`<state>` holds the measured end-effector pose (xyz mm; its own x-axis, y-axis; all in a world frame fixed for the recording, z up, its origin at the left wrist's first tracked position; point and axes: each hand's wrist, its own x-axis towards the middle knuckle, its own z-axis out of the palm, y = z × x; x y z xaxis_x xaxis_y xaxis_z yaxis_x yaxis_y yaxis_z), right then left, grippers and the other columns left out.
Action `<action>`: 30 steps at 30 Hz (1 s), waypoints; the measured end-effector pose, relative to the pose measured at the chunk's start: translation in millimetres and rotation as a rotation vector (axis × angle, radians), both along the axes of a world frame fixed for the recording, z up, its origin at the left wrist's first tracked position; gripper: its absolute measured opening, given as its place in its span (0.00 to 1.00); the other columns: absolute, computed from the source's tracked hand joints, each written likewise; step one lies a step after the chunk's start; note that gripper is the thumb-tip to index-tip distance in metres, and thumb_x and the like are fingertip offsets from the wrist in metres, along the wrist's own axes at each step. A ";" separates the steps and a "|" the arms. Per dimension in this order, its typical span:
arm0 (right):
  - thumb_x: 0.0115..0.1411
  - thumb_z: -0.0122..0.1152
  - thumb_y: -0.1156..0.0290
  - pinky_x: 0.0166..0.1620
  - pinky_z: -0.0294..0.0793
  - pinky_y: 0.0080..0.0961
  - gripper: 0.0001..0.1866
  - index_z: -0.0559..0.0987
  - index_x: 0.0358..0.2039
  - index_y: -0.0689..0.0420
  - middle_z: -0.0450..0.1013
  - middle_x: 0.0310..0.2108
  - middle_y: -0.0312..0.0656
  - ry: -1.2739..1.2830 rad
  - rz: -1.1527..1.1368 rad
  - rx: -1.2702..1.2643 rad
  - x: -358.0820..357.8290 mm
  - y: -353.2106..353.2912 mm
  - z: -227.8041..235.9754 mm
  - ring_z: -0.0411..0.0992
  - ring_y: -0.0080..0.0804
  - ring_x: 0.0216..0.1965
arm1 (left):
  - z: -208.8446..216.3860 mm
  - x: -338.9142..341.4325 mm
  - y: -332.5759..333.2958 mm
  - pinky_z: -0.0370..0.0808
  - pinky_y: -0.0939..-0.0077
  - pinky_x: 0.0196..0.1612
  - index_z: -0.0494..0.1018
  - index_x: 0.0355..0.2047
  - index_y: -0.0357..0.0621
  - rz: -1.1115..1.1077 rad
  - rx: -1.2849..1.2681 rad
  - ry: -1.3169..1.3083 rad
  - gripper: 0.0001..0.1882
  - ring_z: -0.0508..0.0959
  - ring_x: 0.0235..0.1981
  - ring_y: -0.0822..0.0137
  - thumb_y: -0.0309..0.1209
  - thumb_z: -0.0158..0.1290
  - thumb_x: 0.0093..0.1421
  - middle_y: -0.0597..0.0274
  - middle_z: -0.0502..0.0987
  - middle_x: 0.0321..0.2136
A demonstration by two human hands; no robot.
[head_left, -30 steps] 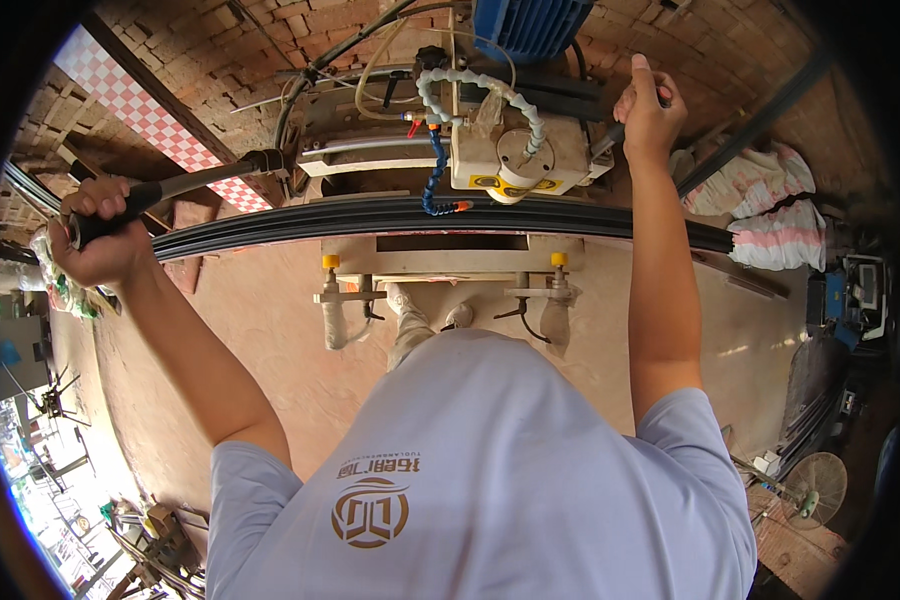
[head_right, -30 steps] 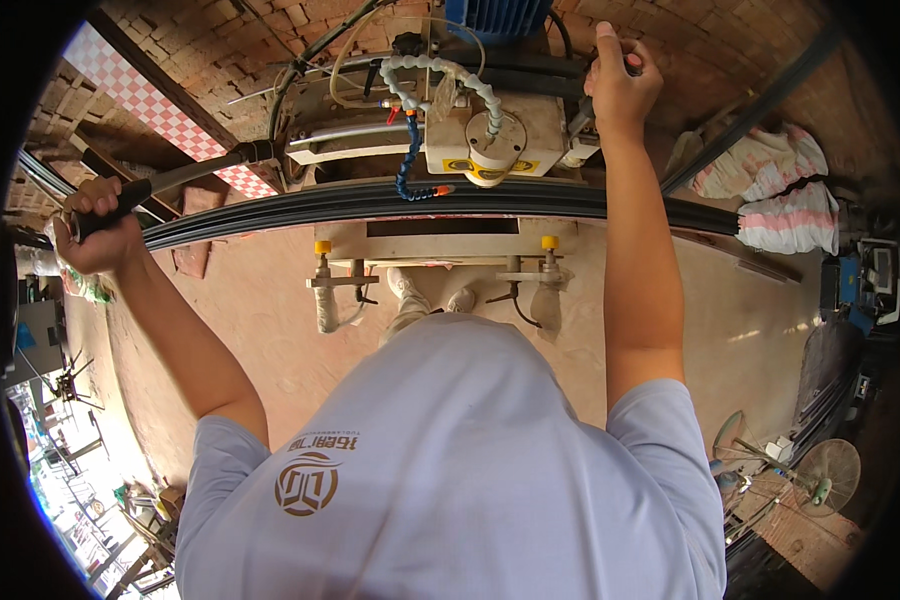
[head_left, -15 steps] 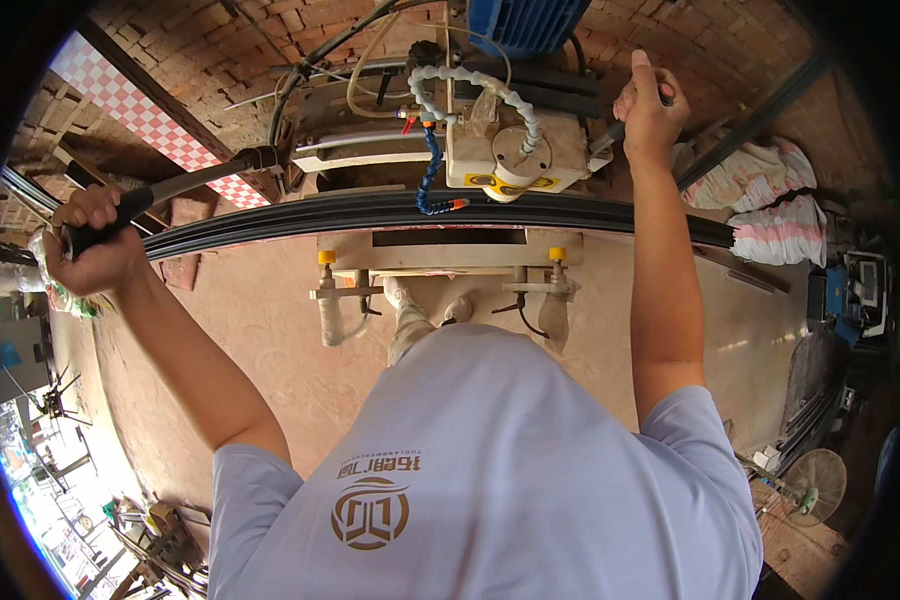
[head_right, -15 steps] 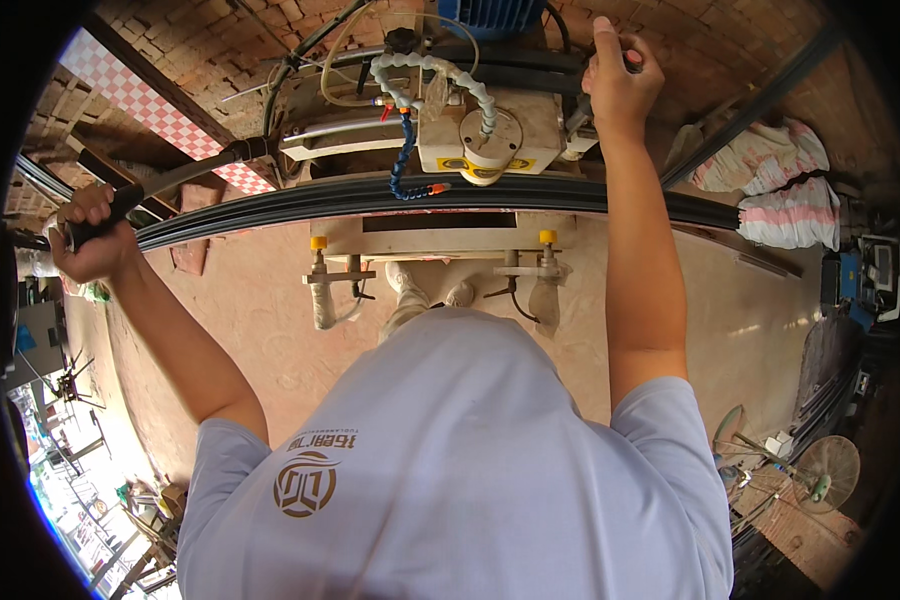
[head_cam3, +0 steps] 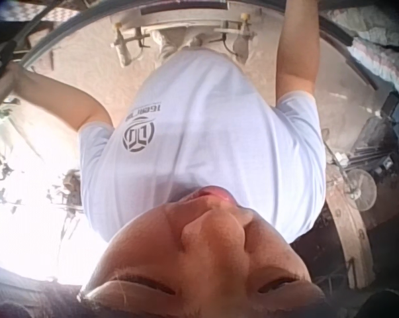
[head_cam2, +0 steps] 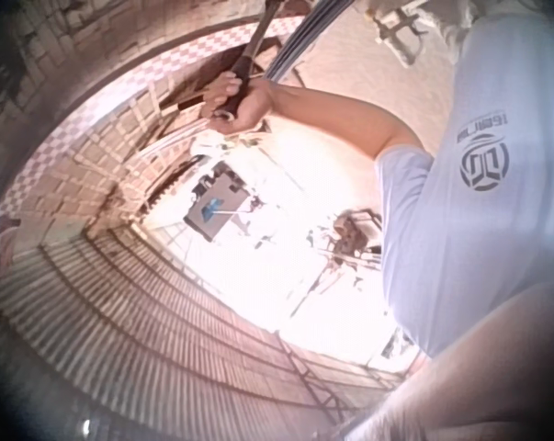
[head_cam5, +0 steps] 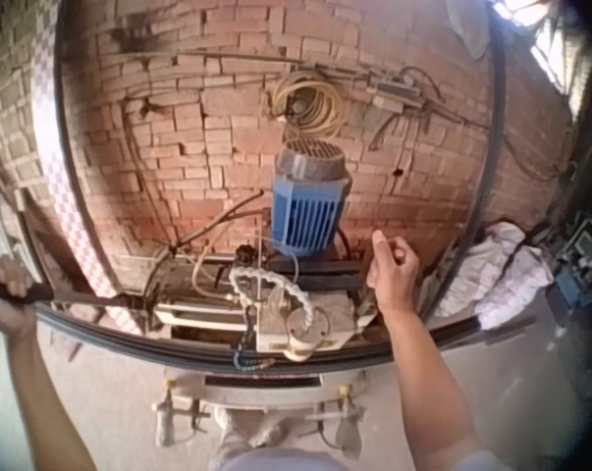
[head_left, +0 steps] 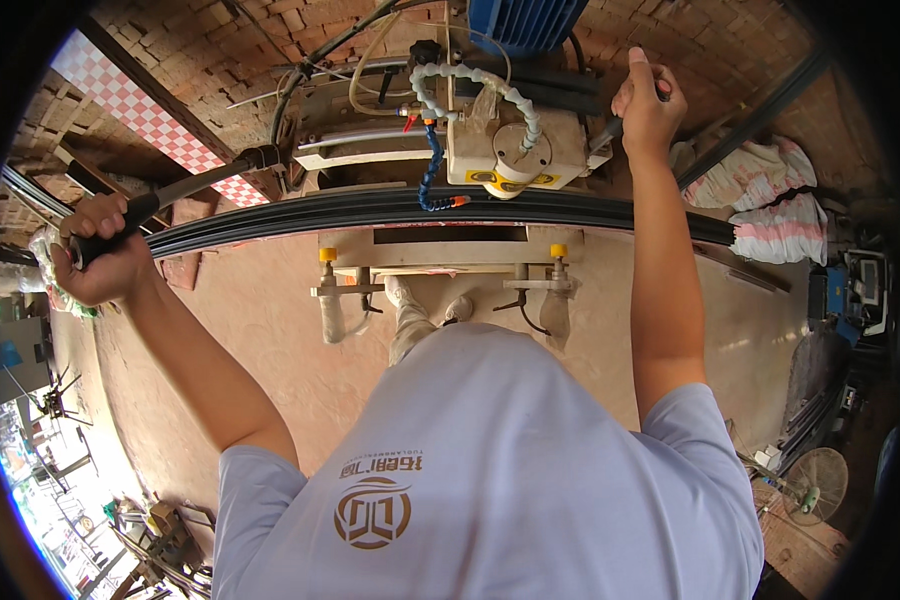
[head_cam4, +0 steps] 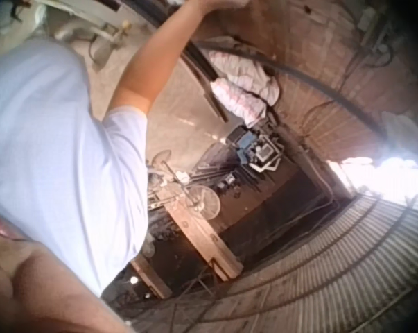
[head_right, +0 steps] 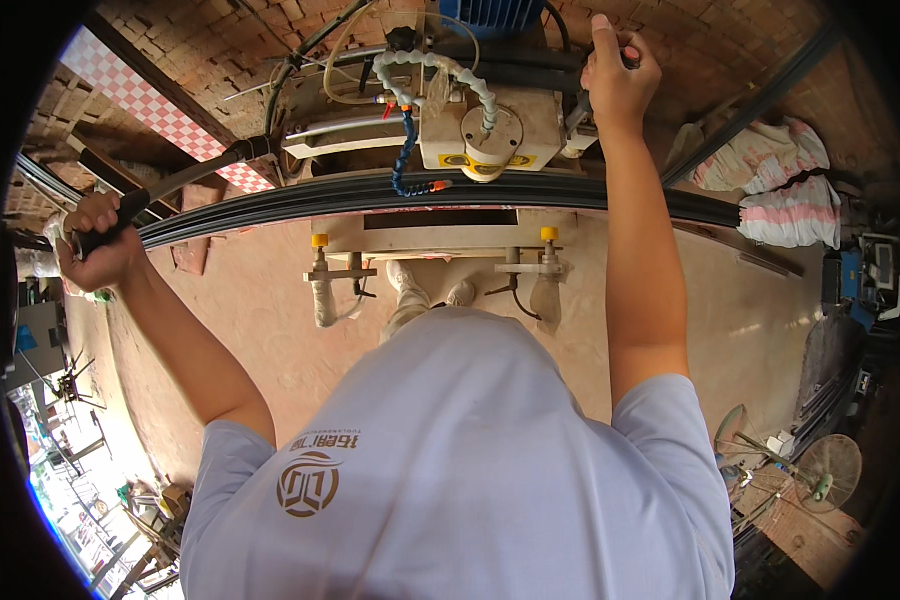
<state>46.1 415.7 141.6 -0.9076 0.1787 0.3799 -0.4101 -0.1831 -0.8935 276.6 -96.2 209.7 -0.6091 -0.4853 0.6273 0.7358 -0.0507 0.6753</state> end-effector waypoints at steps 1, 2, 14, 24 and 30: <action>0.61 0.66 0.63 0.17 0.58 0.22 0.16 0.72 0.23 0.56 0.63 0.12 0.33 -0.005 -0.002 0.001 -0.6 0.1 -0.2 0.59 0.19 0.12 | -1.1 0.9 -0.3 0.60 0.68 0.30 0.64 0.20 0.45 -0.013 0.009 0.005 0.21 0.62 0.19 0.67 0.49 0.39 0.59 0.63 0.62 0.15; 0.61 0.66 0.63 0.17 0.58 0.22 0.16 0.72 0.23 0.56 0.63 0.12 0.33 -0.002 0.001 0.003 -1.1 0.0 -0.5 0.59 0.19 0.12 | -2.1 1.8 -0.9 0.60 0.68 0.30 0.64 0.20 0.45 -0.025 0.017 0.013 0.21 0.62 0.19 0.67 0.49 0.39 0.59 0.63 0.62 0.15; 0.61 0.66 0.62 0.18 0.58 0.22 0.16 0.72 0.23 0.56 0.63 0.12 0.32 0.041 0.018 0.007 -5.5 2.0 -4.7 0.59 0.19 0.12 | -5.3 5.5 -5.4 0.60 0.67 0.31 0.65 0.21 0.44 -0.038 -0.033 0.011 0.20 0.62 0.20 0.66 0.47 0.39 0.60 0.62 0.62 0.16; 0.61 0.66 0.65 0.17 0.55 0.21 0.15 0.71 0.23 0.56 0.61 0.12 0.31 -0.028 0.012 -0.032 -2.4 -0.3 -0.8 0.56 0.18 0.12 | -0.7 3.2 -2.8 0.60 0.67 0.31 0.66 0.21 0.45 -0.048 0.004 0.008 0.28 0.60 0.20 0.66 0.59 0.41 0.58 0.63 0.61 0.16; 0.62 0.64 0.68 0.18 0.54 0.21 0.15 0.69 0.22 0.55 0.60 0.14 0.30 -0.065 0.018 -0.015 1.6 -2.3 3.4 0.55 0.18 0.13 | -17.7 4.0 -5.4 0.67 0.62 0.38 0.73 0.28 0.42 0.063 0.002 0.048 0.36 0.69 0.26 0.62 0.66 0.40 0.61 0.59 0.69 0.23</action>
